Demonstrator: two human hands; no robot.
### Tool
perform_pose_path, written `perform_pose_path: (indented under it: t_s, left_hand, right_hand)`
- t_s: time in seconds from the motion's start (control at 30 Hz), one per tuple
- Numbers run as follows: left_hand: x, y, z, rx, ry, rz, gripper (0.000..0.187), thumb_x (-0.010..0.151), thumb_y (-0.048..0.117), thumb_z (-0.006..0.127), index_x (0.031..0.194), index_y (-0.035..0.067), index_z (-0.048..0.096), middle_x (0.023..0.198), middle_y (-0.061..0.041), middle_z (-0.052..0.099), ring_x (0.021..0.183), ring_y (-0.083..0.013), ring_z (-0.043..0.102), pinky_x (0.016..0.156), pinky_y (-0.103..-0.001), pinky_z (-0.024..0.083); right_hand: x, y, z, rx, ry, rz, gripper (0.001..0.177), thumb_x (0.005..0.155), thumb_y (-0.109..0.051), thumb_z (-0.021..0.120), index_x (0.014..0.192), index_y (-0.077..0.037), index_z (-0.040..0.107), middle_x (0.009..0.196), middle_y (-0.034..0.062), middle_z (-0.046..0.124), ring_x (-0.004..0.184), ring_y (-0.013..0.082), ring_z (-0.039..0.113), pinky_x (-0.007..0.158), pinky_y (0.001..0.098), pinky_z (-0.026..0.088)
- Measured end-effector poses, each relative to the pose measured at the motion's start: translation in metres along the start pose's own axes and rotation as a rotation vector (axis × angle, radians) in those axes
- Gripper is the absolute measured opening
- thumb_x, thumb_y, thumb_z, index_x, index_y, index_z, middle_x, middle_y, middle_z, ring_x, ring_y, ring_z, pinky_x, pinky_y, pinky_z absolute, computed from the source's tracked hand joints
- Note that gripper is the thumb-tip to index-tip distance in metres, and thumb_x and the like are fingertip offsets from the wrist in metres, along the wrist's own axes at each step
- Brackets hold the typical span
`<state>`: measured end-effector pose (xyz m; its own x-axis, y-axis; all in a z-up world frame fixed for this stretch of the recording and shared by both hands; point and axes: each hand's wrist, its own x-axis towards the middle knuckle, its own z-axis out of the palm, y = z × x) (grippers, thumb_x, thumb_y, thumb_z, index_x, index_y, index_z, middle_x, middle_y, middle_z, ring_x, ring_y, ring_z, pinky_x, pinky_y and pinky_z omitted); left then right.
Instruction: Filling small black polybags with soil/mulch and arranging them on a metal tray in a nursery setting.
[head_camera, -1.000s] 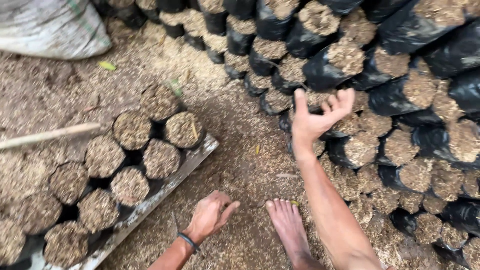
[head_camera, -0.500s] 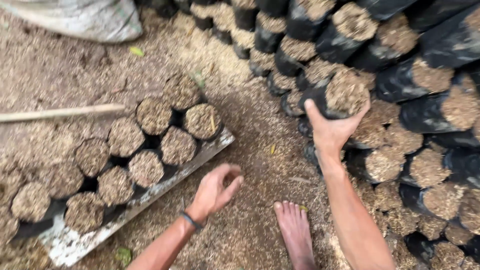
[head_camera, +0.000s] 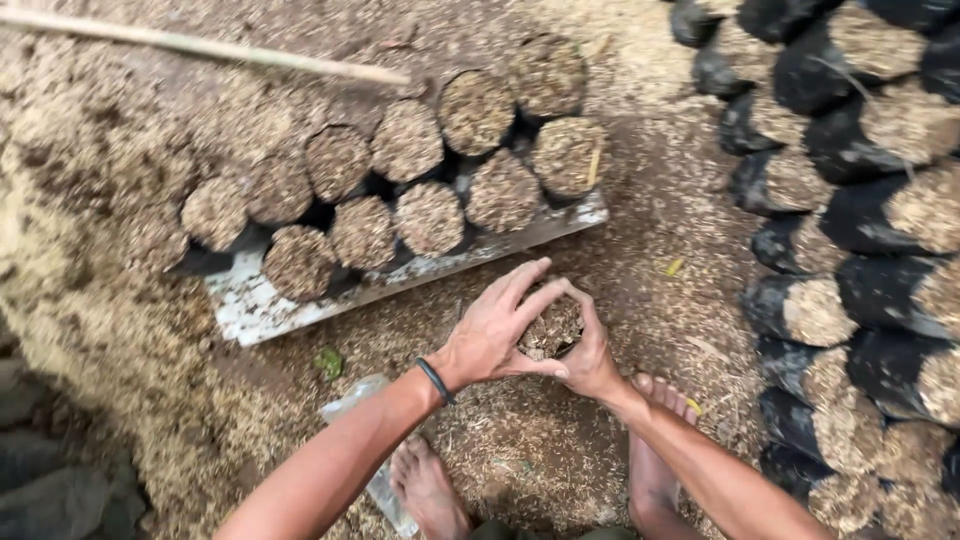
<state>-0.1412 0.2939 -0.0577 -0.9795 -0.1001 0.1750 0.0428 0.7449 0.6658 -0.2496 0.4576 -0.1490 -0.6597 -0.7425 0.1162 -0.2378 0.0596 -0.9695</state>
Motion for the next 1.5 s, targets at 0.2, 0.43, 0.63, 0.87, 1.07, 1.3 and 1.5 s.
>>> perform_pose_path:
  t_s: [0.2, 0.43, 0.63, 0.87, 1.07, 1.3, 1.5]
  left_hand:
    - [-0.042, -0.026, 0.019, 0.066, 0.285, 0.053, 0.055, 0.092, 0.052, 0.070, 0.130, 0.013, 0.063, 0.130, -0.018, 0.054, 0.121, -0.0433, 0.060, 0.103, -0.053, 0.053]
    - [-0.053, -0.063, 0.070, 0.199, 0.539, 0.049, 0.043, 0.089, 0.051, 0.072, 0.107, 0.012, 0.068, 0.120, -0.016, 0.061, 0.114, -0.0391, 0.063, 0.103, -0.055, 0.052]
    - [-0.050, -0.067, 0.076, 0.425, 0.546, 0.056, 0.031, 0.093, 0.045, 0.065, 0.102, 0.016, 0.067, 0.102, -0.008, 0.062, 0.097, -0.0295, 0.064, 0.086, -0.044, 0.054]
    - [-0.026, -0.071, 0.064, 0.337, 0.565, 0.049, 0.037, 0.092, 0.046, 0.067, 0.107, 0.013, 0.069, 0.112, -0.013, 0.064, 0.105, -0.0335, 0.066, 0.089, -0.045, 0.055]
    - [-0.016, -0.086, 0.079, 0.474, 0.628, 0.119, 0.040, 0.093, 0.046, 0.059, 0.113, 0.011, 0.068, 0.108, -0.015, 0.063, 0.095, -0.0329, 0.066, 0.082, -0.044, 0.055]
    - [-0.020, -0.100, 0.099, 0.536, 0.515, 0.110, 0.037, 0.093, 0.045, 0.052, 0.100, 0.011, 0.064, 0.097, -0.013, 0.055, 0.087, -0.0333, 0.063, 0.068, -0.040, 0.054]
    - [-0.019, -0.106, 0.100, 0.545, 0.422, 0.126, 0.036, 0.083, 0.048, 0.061, 0.092, 0.013, 0.061, 0.083, -0.007, 0.049, 0.075, -0.0299, 0.058, 0.058, -0.038, 0.052]
  right_hand:
    - [0.003, 0.043, 0.046, -0.004, -0.222, -0.075, 0.110, 0.052, -0.033, 0.098, 0.144, -0.005, 0.047, 0.137, 0.0230, 0.060, 0.127, 0.0436, 0.058, 0.111, 0.0558, 0.044]
    - [0.004, 0.029, 0.067, -0.028, -0.295, -0.048, 0.099, 0.066, -0.036, 0.089, 0.148, -0.006, 0.044, 0.141, 0.0206, 0.058, 0.132, 0.0404, 0.055, 0.115, 0.0535, 0.041]
    - [0.012, 0.007, 0.056, -0.068, -0.374, -0.021, 0.092, 0.067, -0.027, 0.082, 0.148, -0.008, 0.044, 0.140, 0.0207, 0.059, 0.129, 0.0435, 0.057, 0.111, 0.0576, 0.045]
    - [0.036, 0.045, 0.055, -0.100, -0.253, -0.115, 0.088, 0.073, -0.049, 0.083, 0.143, -0.006, 0.051, 0.135, 0.0199, 0.063, 0.125, 0.0399, 0.061, 0.109, 0.0547, 0.046]
    - [0.041, 0.046, 0.044, -0.101, -0.324, -0.046, 0.087, 0.068, -0.019, 0.086, 0.143, -0.001, 0.044, 0.131, 0.0268, 0.061, 0.122, 0.0490, 0.060, 0.108, 0.0624, 0.048]
    - [0.041, 0.016, 0.032, -0.113, -0.326, -0.031, 0.099, 0.060, -0.006, 0.089, 0.149, -0.006, 0.045, 0.137, 0.0236, 0.059, 0.127, 0.0447, 0.057, 0.110, 0.0563, 0.046]
    - [0.040, 0.018, 0.025, -0.096, -0.314, -0.012, 0.104, 0.059, -0.016, 0.094, 0.150, -0.006, 0.046, 0.138, 0.0236, 0.059, 0.128, 0.0428, 0.057, 0.112, 0.0545, 0.043]
